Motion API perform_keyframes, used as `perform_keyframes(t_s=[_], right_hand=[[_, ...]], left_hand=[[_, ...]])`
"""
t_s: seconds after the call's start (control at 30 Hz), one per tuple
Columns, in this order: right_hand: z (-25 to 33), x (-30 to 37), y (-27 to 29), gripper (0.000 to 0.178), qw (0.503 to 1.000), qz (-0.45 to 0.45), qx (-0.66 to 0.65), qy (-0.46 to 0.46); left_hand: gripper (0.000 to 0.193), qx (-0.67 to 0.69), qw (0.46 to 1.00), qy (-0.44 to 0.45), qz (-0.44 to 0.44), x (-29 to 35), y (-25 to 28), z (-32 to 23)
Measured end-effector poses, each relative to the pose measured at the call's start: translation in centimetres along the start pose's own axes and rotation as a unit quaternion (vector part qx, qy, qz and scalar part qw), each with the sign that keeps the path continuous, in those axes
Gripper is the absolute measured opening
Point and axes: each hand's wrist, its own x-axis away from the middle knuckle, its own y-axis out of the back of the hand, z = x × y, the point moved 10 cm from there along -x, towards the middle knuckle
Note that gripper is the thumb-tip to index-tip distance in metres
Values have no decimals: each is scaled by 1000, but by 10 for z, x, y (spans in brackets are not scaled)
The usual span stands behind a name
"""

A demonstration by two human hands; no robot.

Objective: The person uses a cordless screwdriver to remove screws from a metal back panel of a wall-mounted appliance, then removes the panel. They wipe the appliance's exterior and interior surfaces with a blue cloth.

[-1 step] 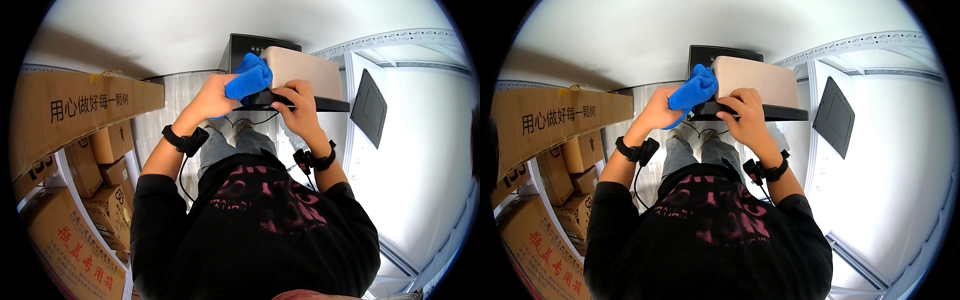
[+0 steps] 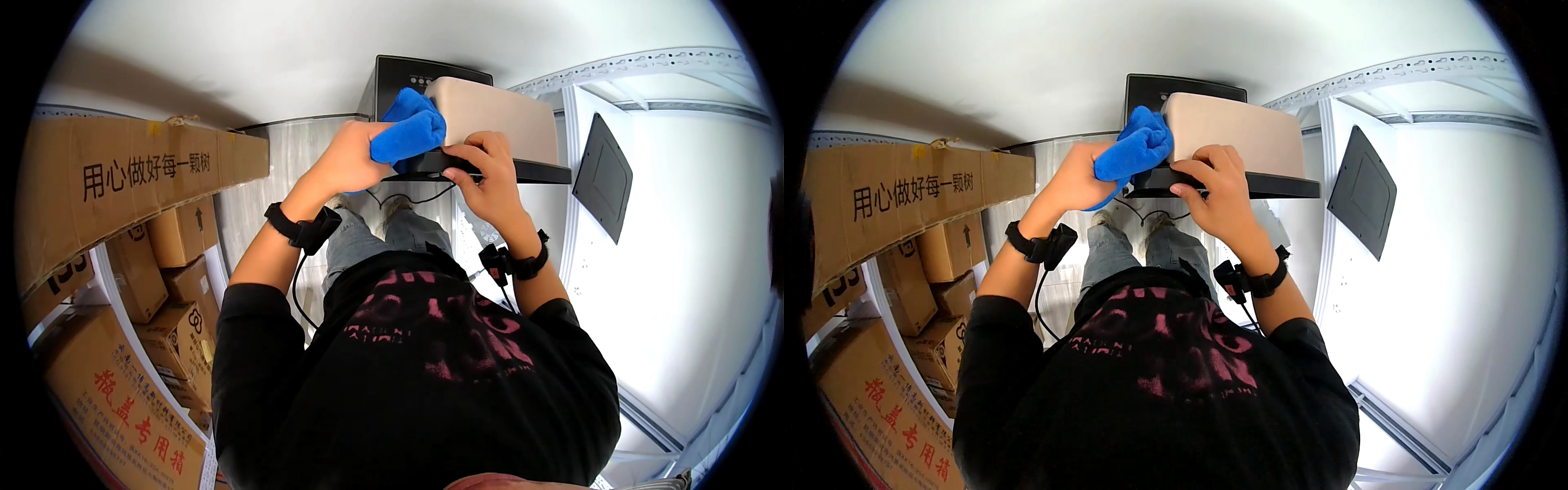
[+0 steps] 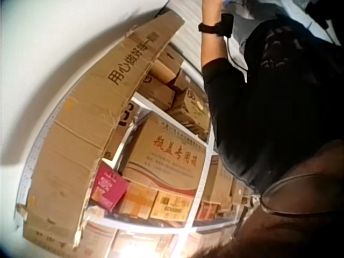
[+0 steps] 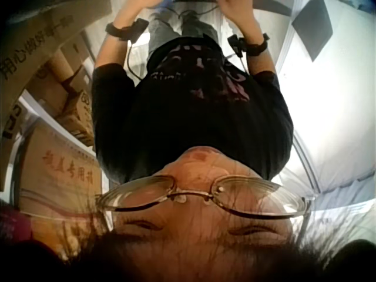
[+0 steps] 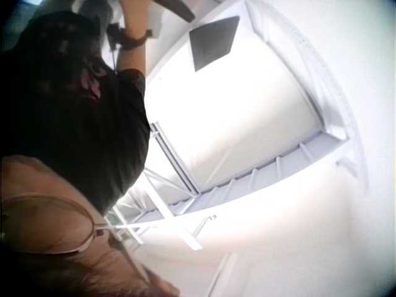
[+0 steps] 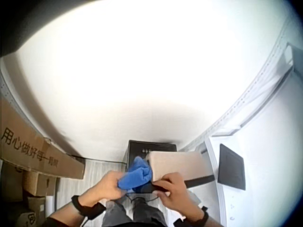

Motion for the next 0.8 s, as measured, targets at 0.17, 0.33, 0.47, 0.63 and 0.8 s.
perform_keyframes(t_s=[0.17,0.33,0.47,0.63,0.8], right_hand=[[-3,2,0,27,1000,3,-14,-6],[-3,2,0,26,999,16,-22,-22],[-5,3,0,26,1000,10,-16,-10],[-5,3,-1,27,1000,14,-12,-11],[-7,0,-2,28,1000,7,-5,-11]], left_hand=[[25,-85,995,-38,33,-12,-5,-11],[25,-62,996,-56,35,-13,-8,-1],[16,-69,996,-27,47,-11,-14,24],[15,-89,994,-49,32,-13,-20,49],[16,-92,996,4,19,-10,-19,74]])
